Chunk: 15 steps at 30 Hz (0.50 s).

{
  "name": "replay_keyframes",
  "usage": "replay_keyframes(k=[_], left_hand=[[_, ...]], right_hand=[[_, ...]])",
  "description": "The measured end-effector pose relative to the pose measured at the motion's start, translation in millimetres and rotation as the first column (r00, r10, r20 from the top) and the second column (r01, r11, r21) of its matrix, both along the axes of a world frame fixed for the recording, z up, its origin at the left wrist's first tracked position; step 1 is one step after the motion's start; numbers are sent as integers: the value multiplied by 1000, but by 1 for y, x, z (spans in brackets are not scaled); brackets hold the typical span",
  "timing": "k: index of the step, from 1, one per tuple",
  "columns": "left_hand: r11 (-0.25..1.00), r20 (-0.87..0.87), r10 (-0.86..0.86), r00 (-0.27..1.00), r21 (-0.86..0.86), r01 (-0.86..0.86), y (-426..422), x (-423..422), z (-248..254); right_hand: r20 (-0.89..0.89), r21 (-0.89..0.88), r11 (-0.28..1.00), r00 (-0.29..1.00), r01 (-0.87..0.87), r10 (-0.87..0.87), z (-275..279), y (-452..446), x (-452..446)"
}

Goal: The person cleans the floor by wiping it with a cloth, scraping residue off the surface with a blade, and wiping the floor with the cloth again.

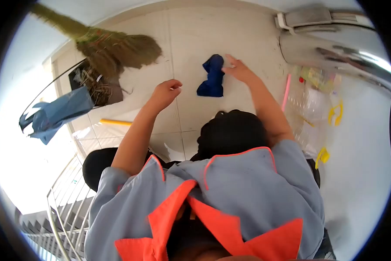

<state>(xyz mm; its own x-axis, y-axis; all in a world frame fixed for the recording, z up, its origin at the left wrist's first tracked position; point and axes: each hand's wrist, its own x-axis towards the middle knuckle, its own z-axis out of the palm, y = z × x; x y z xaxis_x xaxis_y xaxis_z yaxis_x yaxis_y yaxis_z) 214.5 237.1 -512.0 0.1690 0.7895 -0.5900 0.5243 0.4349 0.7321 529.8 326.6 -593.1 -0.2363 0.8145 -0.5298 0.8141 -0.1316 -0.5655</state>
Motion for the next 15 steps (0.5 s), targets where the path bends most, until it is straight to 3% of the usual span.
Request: replay_keyframes(k=[3, 4, 8, 10, 12, 14, 15], left_hand=[[999, -25, -17, 1000, 36, 18, 6, -6, -6], [999, -22, 10, 1000, 37, -10, 7, -7, -8], [993, -24, 33, 999, 113, -30, 13, -11, -12], [989, -11, 38, 999, 143, -36, 17, -8, -10], [992, -10, 59, 998, 116, -57, 22, -6, -7], [987, 9, 77, 997, 142, -77, 22, -4, -6], [982, 19, 71, 997, 174, -73, 24, -3, -5]], right_hand=[[-87, 141, 988, 995, 67, -55, 53, 38, 33], [-140, 178, 969, 979, 171, -147, 104, 44, 27], [-244, 146, 972, 959, 182, -143, 249, 33, -2], [-192, 219, 975, 978, -38, 81, 300, 16, -22], [-158, 176, 965, 962, -195, 223, 336, -4, -46], [-49, 326, 813, 850, -483, 525, 351, -30, -62], [-34, 316, 754, 788, -575, 615, 360, -41, -76]])
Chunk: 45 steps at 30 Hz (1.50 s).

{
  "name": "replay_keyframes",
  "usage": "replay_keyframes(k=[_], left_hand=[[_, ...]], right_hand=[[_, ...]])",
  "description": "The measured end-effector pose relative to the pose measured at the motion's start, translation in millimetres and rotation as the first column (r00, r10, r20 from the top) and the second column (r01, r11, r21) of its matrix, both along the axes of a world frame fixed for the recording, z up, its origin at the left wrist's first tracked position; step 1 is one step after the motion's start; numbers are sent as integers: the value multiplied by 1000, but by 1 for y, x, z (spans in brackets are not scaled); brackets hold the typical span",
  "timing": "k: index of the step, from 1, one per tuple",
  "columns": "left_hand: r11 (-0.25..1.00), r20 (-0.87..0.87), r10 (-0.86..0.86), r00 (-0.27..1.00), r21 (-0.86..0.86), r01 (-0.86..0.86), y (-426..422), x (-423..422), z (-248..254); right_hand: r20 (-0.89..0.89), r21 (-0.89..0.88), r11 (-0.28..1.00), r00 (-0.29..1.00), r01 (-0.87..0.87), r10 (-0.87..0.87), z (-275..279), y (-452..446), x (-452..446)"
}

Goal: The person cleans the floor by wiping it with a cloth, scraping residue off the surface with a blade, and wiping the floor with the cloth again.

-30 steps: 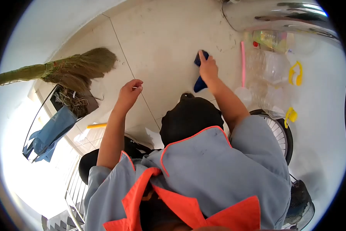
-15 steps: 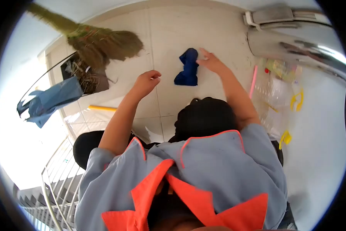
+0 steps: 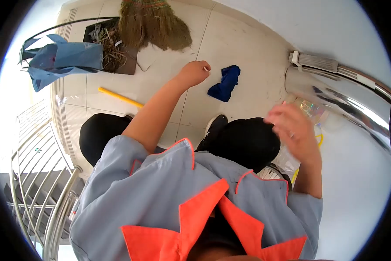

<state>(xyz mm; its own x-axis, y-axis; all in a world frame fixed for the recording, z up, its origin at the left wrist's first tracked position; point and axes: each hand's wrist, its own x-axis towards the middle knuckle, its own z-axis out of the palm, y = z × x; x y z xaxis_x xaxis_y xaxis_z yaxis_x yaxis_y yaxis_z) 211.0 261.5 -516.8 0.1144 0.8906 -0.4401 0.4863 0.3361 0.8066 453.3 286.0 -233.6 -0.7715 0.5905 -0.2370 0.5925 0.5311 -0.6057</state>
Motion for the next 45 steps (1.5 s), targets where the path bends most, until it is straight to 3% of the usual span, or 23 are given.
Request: replay_keyframes(k=[2, 4, 5, 7, 8, 10, 13, 14, 16, 17, 19, 22, 23, 25, 28, 32, 36, 38, 39, 40, 42, 44, 45], left_hand=[[1000, 3, 11, 1000, -19, -11, 0, 2, 3], [999, 5, 24, 1000, -31, -23, 0, 2, 6], [1000, -8, 15, 1000, 4, -15, 1, 2, 7], [999, -10, 14, 1000, 40, -14, 2, 3, 8], [999, -16, 8, 1000, 43, -7, 3, 4, 9], [999, -17, 11, 1000, 47, -10, 5, 4, 12], [999, -15, -3, 1000, 37, 3, 5, 3, 15], [999, -22, -7, 1000, 52, 8, 5, 4, 13], [998, -24, -12, 1000, 65, 13, 5, 4, 14], [998, -22, -1, 1000, 63, 3, 5, 3, 14], [999, -16, 6, 1000, 51, -5, 4, 2, 19], [998, -33, 19, 999, 57, -17, 2, -2, 20], [998, -38, 7, 999, 65, -4, 3, -2, 18], [997, -44, -5, 999, 72, 8, 4, -4, 18], [999, -46, -24, 999, 46, 26, 0, -3, 21], [999, -43, -13, 999, 34, 14, 0, -4, 27], [998, -65, -30, 997, 49, 33, -1, -4, 28], [998, -36, -43, 998, 45, 45, -2, -1, 33], [997, -8, -57, 998, 42, 58, -1, -1, 38], [998, -10, -54, 998, 40, 55, 1, 1, 45], [952, 119, -294, 948, 120, 281, 8, 8, 65], [901, 286, -433, 855, 164, 402, 5, 14, 96], [847, 349, -527, 775, 138, 513, 5, 16, 114]], right_hand=[[27, -7, 994, 993, -112, 112, 15, -24, -19], [142, -252, 938, 950, -237, 278, 25, -45, -26], [150, -250, 937, 946, -243, 286, 30, -52, -24], [286, -716, 697, 928, 41, 239, 39, -61, -20], [295, -713, 700, 924, 42, 244, 43, -65, -21], [387, -835, 469, 913, 288, 130, 47, -68, -26], [445, -834, 401, 892, 380, 79, 52, -72, -36], [447, -833, 403, 891, 380, 83, 52, -72, -39], [208, -877, 415, 970, 242, -127, 53, -72, -43], [212, -877, 414, 969, 245, -126, 52, -70, -46], [-11, -799, 601, 1000, 6, -24, 48, -64, -54], [-114, -818, 559, 990, -138, 78, 45, -51, -53], [-116, -819, 557, 990, -140, 78, 46, -50, -52], [-96, -896, 427, 992, -122, 82, 48, -48, -51], [-88, -920, 373, 990, -124, 115, 52, -47, -51], [-230, -891, 380, 969, -248, 94, 48, -62, -56], [-179, -807, 533, 965, -255, 192, 57, -69, -56], [-114, -693, 649, 937, -314, 332, 64, -64, -51], [-116, -692, 649, 936, -317, 334, 71, -60, -55], [-22, -611, 714, 909, -342, 416, 80, -55, -61], [76, -524, 763, 871, -379, 485, 85, -56, -64], [439, -466, 832, 738, -301, 513, 88, -67, -65], [434, -465, 829, 736, -310, 519, 87, -69, -70]])
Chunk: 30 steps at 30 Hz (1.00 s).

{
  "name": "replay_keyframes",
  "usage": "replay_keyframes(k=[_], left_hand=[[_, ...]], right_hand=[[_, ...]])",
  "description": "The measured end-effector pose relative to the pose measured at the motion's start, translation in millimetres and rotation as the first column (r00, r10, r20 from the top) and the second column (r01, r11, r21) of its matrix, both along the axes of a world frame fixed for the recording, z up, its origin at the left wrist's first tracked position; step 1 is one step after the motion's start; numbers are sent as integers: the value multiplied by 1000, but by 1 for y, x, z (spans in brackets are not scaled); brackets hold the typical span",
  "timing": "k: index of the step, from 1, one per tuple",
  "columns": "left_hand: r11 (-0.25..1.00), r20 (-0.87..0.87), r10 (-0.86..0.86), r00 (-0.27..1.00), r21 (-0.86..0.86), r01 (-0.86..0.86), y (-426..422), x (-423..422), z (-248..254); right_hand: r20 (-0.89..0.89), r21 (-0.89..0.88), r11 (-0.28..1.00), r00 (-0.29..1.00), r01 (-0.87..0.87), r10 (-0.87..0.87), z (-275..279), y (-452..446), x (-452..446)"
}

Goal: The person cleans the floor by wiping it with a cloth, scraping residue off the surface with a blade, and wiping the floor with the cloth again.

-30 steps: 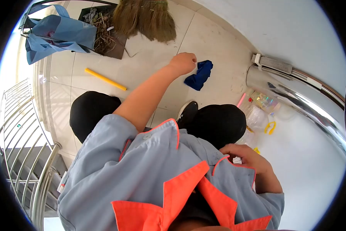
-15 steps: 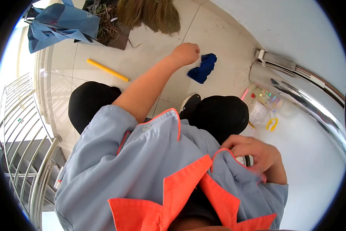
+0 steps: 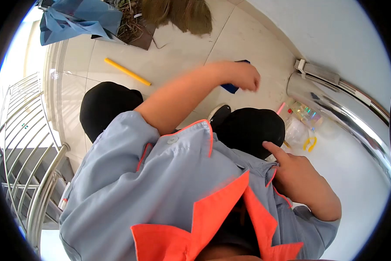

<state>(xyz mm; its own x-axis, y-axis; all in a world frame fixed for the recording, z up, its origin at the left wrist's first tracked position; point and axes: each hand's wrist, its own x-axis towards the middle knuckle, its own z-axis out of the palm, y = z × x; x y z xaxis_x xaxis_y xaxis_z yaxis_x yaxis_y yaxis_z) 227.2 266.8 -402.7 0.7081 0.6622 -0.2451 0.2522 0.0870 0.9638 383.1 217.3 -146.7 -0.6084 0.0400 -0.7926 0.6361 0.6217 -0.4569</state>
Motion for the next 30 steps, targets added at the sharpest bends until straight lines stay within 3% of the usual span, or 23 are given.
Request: replay_keyframes(k=[2, 3, 5, 6, 7, 8, 9, 11, 13, 15, 19, 21, 25, 27, 28, 29, 30], left_hand=[[964, 138, -223, 965, -113, 239, -8, 12, 22], [924, 229, -305, 924, -162, 345, -14, 19, 28], [817, 258, -506, 823, -162, 553, -21, 24, 49], [824, 255, -492, 833, -173, 540, -26, 28, 51], [774, 306, -556, 773, -148, 616, -29, 32, 51], [717, 354, -617, 703, -117, 687, -32, 34, 51], [721, 353, -608, 711, -128, 681, -35, 36, 53], [677, 450, -620, 643, -108, 728, -39, 36, 56], [646, 484, -626, 611, -117, 754, -42, 38, 58], [617, 512, -625, 589, -139, 775, -46, 41, 59], [579, 547, -612, 571, -183, 795, -50, 42, 57], [565, 558, -603, 570, -205, 799, -51, 42, 56], [590, 535, -600, 595, -207, 781, -51, 41, 56], [612, 519, -611, 598, -171, 773, -50, 40, 54], [649, 486, -607, 629, -153, 745, -48, 40, 53], [678, 458, -610, 647, -121, 725, -44, 40, 51], [715, 469, -553, 689, -156, 681, -41, 36, 49]], right_hand=[[239, 27, 995, 967, -92, 83, 0, -3, -12], [233, 24, 995, 968, -101, 93, -2, -4, -15], [361, -71, 925, 855, -372, 372, -10, -3, -20], [351, -75, 919, 853, -386, 387, -13, -4, -16], [101, 255, 942, 975, -219, 200, -15, -4, -6], [-212, 497, 866, 975, 52, 63, -16, -5, -1], [-220, 489, 871, 973, 48, 70, -16, -7, -4], [-257, 539, 797, 955, 271, -151, -17, -11, -11], [-243, 463, 828, 943, 318, -226, -25, -14, -7], [-145, 192, 691, 716, 697, -683, -32, -20, -10], [-208, 58, 682, 677, 729, -706, -38, -19, -8], [-256, 97, 782, 775, 616, -578, -33, -16, -11], [-426, 96, 877, 816, 470, -391, -22, -2, 1], [-506, -42, 870, 741, 491, -442, -11, 8, 10], [-613, -50, 889, 688, 456, -388, -8, 15, 22], [-601, -25, 873, 690, 488, -403, -6, 20, 38], [-632, -259, 697, 429, 668, -645, -4, 21, 56]])
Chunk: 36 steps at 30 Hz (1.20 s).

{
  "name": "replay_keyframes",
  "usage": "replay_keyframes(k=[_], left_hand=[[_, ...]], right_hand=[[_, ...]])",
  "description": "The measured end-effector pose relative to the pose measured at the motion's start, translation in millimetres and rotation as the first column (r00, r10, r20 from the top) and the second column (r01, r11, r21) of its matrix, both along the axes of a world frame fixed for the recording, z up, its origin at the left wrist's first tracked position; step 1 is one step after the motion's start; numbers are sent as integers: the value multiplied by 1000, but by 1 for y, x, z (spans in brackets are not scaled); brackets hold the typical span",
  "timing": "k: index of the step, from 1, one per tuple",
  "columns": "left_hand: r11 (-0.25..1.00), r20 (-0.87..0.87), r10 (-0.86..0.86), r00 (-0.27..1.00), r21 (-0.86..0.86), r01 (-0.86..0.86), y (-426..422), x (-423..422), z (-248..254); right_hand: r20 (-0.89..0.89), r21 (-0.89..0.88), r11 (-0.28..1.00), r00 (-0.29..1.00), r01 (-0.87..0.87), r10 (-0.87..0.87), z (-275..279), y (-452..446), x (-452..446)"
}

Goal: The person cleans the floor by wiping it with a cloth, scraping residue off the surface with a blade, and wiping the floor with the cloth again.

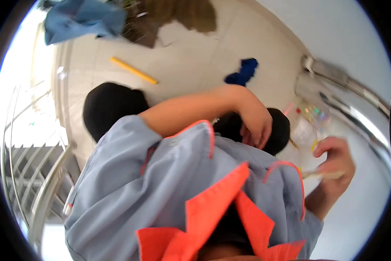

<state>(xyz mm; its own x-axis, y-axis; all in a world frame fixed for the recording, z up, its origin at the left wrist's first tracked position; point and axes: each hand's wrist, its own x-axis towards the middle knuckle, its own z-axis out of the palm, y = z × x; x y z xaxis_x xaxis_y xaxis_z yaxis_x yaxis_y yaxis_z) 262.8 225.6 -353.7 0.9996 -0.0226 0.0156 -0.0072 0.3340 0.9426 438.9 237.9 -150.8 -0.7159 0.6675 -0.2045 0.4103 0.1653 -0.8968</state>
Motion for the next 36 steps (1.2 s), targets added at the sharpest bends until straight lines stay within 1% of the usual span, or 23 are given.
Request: replay_keyframes(k=[1, 3, 4, 5, 6, 8, 9, 11, 13, 15, 19, 21, 23, 24, 25, 26, 27, 28, 29, 31, 32, 34, 36], left_hand=[[999, -6, 47, 999, -26, -47, 6, -5, -1], [951, -129, 289, 949, -72, -300, 22, -23, 15], [868, -130, 464, 876, -132, -479, 26, -27, 16], [737, -155, 628, 763, -195, -647, 31, -29, 17], [754, -140, 616, 776, -182, -631, 35, -30, 22], [571, -166, 752, 638, -322, -756, 40, -39, 31], [571, -175, 754, 633, -304, -763, 37, -43, 38], [528, -195, 765, 614, -357, -771, 37, -39, 46], [538, -229, 766, 600, -281, -795, 35, -36, 39], [511, -347, 792, 503, -76, -856, 37, -32, 31], [500, -405, 788, 464, -22, -866, 40, -30, 29], [517, -411, 798, 441, 92, -851, 39, -27, 23], [525, -440, 792, 423, 138, -840, 39, -27, 15], [525, -459, 793, 400, 181, -832, 40, -27, 10], [534, -460, 788, 409, 181, -826, 41, -27, 3], [500, -492, 790, 364, 176, -848, 41, -30, -6], [471, -526, 786, 326, 168, -866, 41, -32, -14], [456, -561, 773, 295, 169, -874, 42, -33, -20], [475, -561, 765, 316, 161, -865, 43, -34, -26], [433, -613, 756, 228, 209, -877, 42, -36, -36], [438, -622, 746, 238, 188, -879, 43, -36, -40], [459, -635, 734, 240, 203, -865, 44, -36, -44], [474, -642, 729, 238, 222, -852, 46, -34, -50]], right_hand=[[-182, -143, 956, 943, 257, -280, 3, -2, 15], [-346, -409, 813, 754, 414, -558, -2, 13, 31], [-259, -280, 792, 752, 543, -606, -11, 20, 33], [-177, -149, 756, 735, 637, -654, -24, 27, 26], [-156, -170, 779, 764, 604, -626, -34, 32, 16], [-152, -217, 800, 790, 559, -594, -60, 45, 4], [-123, -219, 799, 796, 560, -592, -72, 48, -1], [-106, -232, 803, 806, 549, -582, -90, 56, -10], [-76, -225, 814, 823, 536, -563, -101, 60, -19], [-100, -238, 811, 817, 534, -568, -107, 65, -25], [-30, -218, 845, 862, 488, -506, -125, 79, -15], [12, -216, 854, 876, 473, -482, -137, 91, -1], [7, -90, 778, 782, 622, -624, -147, 106, 20], [4, -91, 773, 776, 628, -631, -150, 112, 34], [-126, -115, 674, 662, 730, -739, -152, 117, 50], [-247, -154, 559, 516, 815, -820, -155, 121, 66], [-239, -151, 539, 498, 829, -833, -165, 123, 84], [-270, -223, 447, 386, 866, -882, -185, 121, 105], [-297, -296, 357, 270, 886, -916, -208, 118, 124], [-196, -379, 301, 242, 875, -950, -253, 90, 145], [-143, -418, 279, 241, 865, -960, -272, 75, 150], [90, -357, 308, 360, 882, -929, -324, 37, 171], [344, -192, 87, 150, 977, -927, -388, 7, 191]])
